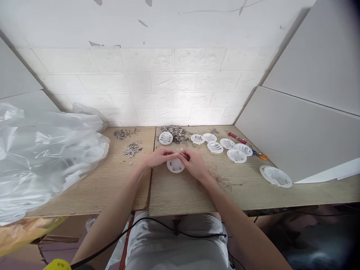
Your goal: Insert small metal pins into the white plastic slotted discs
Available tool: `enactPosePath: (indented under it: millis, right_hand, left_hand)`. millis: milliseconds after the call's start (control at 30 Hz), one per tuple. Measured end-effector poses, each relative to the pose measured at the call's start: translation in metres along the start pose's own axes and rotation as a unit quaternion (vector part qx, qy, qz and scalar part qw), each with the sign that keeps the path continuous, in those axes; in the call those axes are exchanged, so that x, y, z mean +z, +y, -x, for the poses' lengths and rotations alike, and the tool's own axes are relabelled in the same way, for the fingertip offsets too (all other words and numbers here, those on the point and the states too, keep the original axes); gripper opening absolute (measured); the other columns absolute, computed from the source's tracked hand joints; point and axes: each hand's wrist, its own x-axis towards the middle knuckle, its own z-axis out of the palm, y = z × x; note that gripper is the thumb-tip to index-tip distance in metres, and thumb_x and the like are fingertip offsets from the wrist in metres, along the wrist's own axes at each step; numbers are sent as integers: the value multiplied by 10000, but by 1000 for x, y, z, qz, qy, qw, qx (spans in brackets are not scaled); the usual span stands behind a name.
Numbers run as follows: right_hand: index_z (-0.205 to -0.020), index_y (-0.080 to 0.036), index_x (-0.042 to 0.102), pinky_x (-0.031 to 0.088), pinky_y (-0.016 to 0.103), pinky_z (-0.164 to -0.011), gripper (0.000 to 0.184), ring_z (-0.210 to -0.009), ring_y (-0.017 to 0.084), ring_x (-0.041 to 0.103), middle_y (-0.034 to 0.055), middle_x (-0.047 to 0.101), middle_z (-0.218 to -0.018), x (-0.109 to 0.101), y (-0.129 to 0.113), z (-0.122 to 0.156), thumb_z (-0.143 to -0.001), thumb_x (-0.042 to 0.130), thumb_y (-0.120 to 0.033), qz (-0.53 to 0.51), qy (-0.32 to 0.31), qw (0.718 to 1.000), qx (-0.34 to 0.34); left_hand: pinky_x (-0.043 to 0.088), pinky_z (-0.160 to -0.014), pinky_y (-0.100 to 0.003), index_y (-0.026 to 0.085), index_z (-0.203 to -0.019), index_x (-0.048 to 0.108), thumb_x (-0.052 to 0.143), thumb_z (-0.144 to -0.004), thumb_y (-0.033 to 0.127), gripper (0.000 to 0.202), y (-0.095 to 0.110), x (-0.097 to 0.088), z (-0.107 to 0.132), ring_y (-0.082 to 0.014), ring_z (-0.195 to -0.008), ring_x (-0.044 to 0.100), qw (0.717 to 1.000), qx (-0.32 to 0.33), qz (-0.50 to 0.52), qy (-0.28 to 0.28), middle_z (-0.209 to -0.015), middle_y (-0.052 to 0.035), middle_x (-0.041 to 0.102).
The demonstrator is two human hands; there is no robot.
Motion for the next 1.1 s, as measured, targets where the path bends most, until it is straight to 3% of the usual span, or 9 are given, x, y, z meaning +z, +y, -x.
enactPosePath:
  millis: [100, 267, 433, 533, 667, 833, 1100]
  right_hand:
    - [-768, -199, 567, 299, 261, -581, 293, -597, 143, 452, 8, 571, -667, -6, 3, -4, -936, 441, -404, -30, 30, 999, 6]
    - [-888, -200, 583, 356, 264, -608, 348, -594, 154, 501, 24, 624, -706, -24, 21, -13, -966, 342, -438, -50, 157, 984, 71]
    - [-906, -156, 621, 395, 282, -636, 328, -646, 169, 542, 73, 670, -786, -72, 55, -34, -925, 406, -403, 13, 230, 965, 127]
    - [-863, -135, 666, 398, 277, -661, 214, -700, 177, 574, 85, 693, -818, -106, 78, -56, -854, 531, -301, 132, 210, 952, 178]
    - [-878, -137, 718, 397, 273, -673, 191, -846, 219, 629, 105, 725, -904, -133, 106, -81, -838, 544, -206, 273, 111, 924, 243]
    - [-977, -165, 743, 429, 272, -668, 227, -931, 246, 653, 106, 736, -982, -130, 121, -93, -855, 584, -271, 346, 14, 904, 251]
    - [-1000, -131, 732, 466, 320, -774, 254, -984, 280, 657, 171, 713, -1039, -119, 119, -96, -895, 519, -222, 400, -4, 883, 246]
  left_hand:
    - [373, -426, -204, 173, -853, 724, 621, -775, 557, 405, 2, 3, 0, -114, -558, 505, 997, 2, 34, -64, -700, -29, 624]
    - [406, -444, -193, 149, -834, 696, 656, -737, 591, 454, -5, 7, -4, -109, -588, 529, 995, -54, 81, -11, -718, -33, 602]
    - [452, -494, -209, 135, -855, 680, 706, -673, 617, 516, -9, 8, -7, -115, -617, 559, 985, -104, 138, 22, -766, -54, 630]
    - [485, -547, -239, 129, -889, 675, 693, -676, 637, 551, -9, 8, -8, -117, -630, 571, 985, -112, 131, 10, -816, -63, 650]
    - [492, -572, -258, 121, -939, 671, 689, -664, 657, 603, -13, 10, -9, -147, -701, 602, 986, -113, 121, 7, -856, -70, 656]
    - [478, -546, -255, 119, -927, 667, 676, -669, 662, 601, -15, 11, -10, -151, -694, 602, 988, -106, 111, 6, -844, -62, 648]
    - [481, -544, -243, 128, -881, 667, 688, -665, 640, 556, -7, 12, -8, -155, -720, 604, 989, -109, 104, 5, -841, -57, 657]
